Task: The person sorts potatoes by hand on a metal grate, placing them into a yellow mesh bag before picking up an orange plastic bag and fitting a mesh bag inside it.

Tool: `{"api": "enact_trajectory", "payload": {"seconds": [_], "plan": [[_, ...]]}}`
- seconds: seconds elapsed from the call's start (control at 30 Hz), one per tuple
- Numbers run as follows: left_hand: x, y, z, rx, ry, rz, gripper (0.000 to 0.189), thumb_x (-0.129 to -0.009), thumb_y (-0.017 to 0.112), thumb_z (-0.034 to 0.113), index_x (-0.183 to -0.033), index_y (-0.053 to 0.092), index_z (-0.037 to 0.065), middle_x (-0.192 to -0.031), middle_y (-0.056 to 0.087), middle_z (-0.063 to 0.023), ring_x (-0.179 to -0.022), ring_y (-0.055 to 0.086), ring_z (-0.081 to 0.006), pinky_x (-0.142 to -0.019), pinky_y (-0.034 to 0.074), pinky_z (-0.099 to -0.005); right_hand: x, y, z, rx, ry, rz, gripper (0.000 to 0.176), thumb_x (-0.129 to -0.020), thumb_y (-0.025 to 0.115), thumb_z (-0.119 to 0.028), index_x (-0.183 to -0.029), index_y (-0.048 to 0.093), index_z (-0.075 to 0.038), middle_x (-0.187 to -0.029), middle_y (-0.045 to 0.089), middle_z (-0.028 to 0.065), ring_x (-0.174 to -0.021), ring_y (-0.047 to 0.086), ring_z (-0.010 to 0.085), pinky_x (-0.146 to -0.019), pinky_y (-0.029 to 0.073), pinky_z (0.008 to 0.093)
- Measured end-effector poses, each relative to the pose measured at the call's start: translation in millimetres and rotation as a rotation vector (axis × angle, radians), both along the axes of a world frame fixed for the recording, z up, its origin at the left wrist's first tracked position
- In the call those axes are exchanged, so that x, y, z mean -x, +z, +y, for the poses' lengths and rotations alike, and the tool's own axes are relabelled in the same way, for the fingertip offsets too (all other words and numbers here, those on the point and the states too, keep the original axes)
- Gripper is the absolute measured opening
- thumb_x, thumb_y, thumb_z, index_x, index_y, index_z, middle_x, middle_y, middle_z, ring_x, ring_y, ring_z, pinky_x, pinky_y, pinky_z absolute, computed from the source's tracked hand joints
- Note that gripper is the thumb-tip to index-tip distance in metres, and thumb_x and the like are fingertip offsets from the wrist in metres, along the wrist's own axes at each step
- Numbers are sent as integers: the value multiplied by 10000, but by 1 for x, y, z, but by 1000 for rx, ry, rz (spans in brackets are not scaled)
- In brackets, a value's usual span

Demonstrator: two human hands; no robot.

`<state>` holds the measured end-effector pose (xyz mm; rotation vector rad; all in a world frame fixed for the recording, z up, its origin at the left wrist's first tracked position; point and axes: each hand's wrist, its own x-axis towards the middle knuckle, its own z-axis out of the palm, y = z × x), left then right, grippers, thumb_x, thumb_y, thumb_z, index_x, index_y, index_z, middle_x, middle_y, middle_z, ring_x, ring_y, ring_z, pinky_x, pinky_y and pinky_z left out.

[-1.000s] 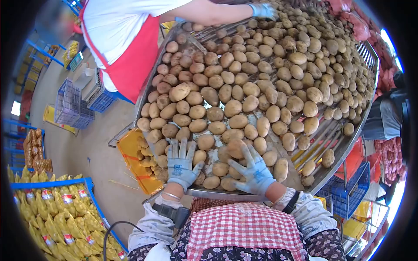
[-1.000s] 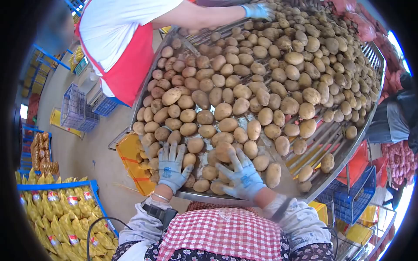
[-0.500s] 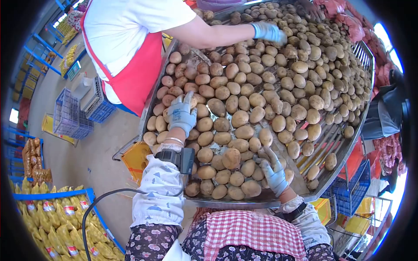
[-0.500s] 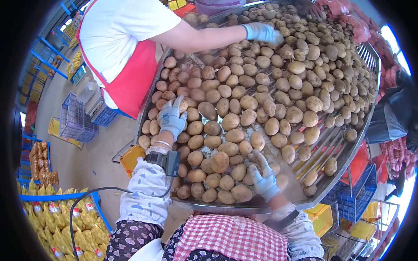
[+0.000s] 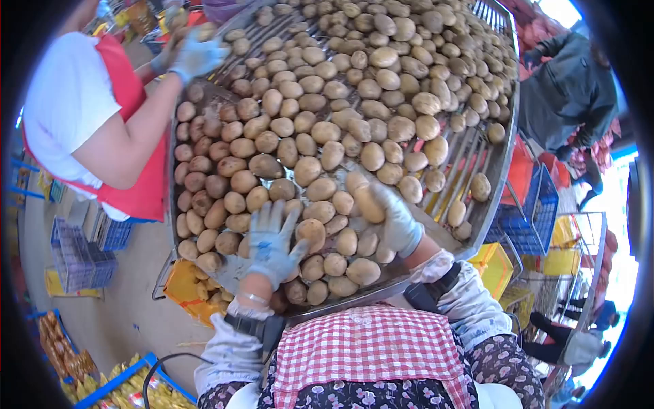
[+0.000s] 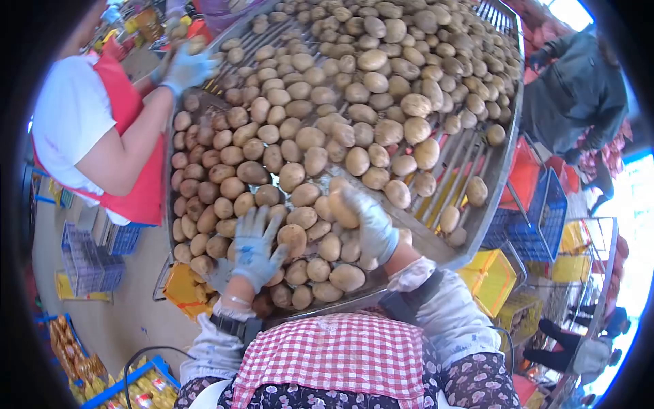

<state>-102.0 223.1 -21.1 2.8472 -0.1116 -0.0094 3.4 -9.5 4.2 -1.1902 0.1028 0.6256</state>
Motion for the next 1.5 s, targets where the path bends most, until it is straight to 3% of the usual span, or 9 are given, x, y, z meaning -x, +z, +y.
{"api": "enact_trajectory", "payload": {"seconds": [0.13, 0.23, 0.3, 0.5, 0.73, 0.97, 1.23, 1.43, 1.5], "plan": [[60, -3, 19, -164, 74, 34, 529, -817, 556, 316, -1309, 496, 131, -1457, 307, -155, -1282, 330, -403, -1073, 223, -530, -32, 5, -98, 813, -342, -425, 267, -938, 501, -251, -1096, 613, -68, -967, 647, 86, -895, 611, 190, -840, 482, 331], [66, 14, 27, -147, 174, 107, 443, -832, 535, 319, -1219, 567, 107, -1410, 375, -166, -1207, 416, -399, -1034, 299, -516, -5, -1, -125, 1428, -83, -1153, 354, -786, 611, -213, -1126, 620, -114, -1089, 601, 148, -1020, 553, 362, -898, 446, 437], [53, 27, 34, 139, 483, 611, 447, -823, 548, 305, -1213, 568, 87, -1373, 403, -176, -1209, 418, -385, -1022, 298, -532, 29, 19, -108, 1561, 281, -1131, 485, -720, 669, -288, -1154, 594, -84, -1110, 586, 145, -1044, 538, 379, -913, 432, 441], [-7, 17, -32, 65, -115, -201, 515, -794, 587, 290, -1259, 511, 83, -1319, 439, -212, -1157, 438, -418, -979, 357, -512, 61, -8, -80, 1473, 406, -742, 751, -708, 698, -357, -1316, 423, -11, -1141, 561, 193, -1052, 534, 380, -937, 427, 435], [13, -3, 9, 30, 42, 21, 582, -787, 609, 240, -1328, 442, 103, -1358, 401, -203, -1239, 383, -390, -1022, 314, -498, 51, 23, -104, -179, -146, 128, 649, -830, 608, -330, -1369, 374, -55, -1284, 501, 144, -1148, 523, 281, -939, 453, 416], [-28, 20, -8, 48, -70, -362, 520, -827, 580, 256, -1312, 480, 97, -1395, 379, -197, -1293, 329, -408, -1059, 250, -525, 51, -2, -117, -835, -131, 387, 586, -852, 567, -451, -1283, 466, -66, -1142, 594, 159, -922, 622, 338, -735, 524, 415], [-71, -18, -57, 2, -286, -105, 646, -815, 574, 384, -1368, 410, 92, -1464, 286, -176, -1367, 225, -373, -1114, 64, -578, 65, 18, -157, -668, -397, 312, 472, -874, 541, -405, -1192, 508, -58, -935, 635, 200, -705, 644, 305, -611, 554, 411], [-8, 3, -46, -13, -445, -61, 464, -793, 609, 308, -1140, 557, 5, -1336, 435, -197, -1230, 395, -382, -1021, 290, -534, 100, 16, -319, -108, -808, 68, 407, -933, 439, -401, -1173, 540, -88, -912, 640, 162, -682, 633, 246, -585, 543, 375], [-7, 13, -48, -102, -435, -73, 388, -794, 610, 285, -1056, 599, -1, -1261, 510, -202, -1151, 482, -371, -969, 375, -504, 100, -26, -391, 755, -796, -37, 384, -916, 485, -323, -1212, 532, -81, -1002, 638, 159, -853, 635, 265, -754, 526, 371]]}}
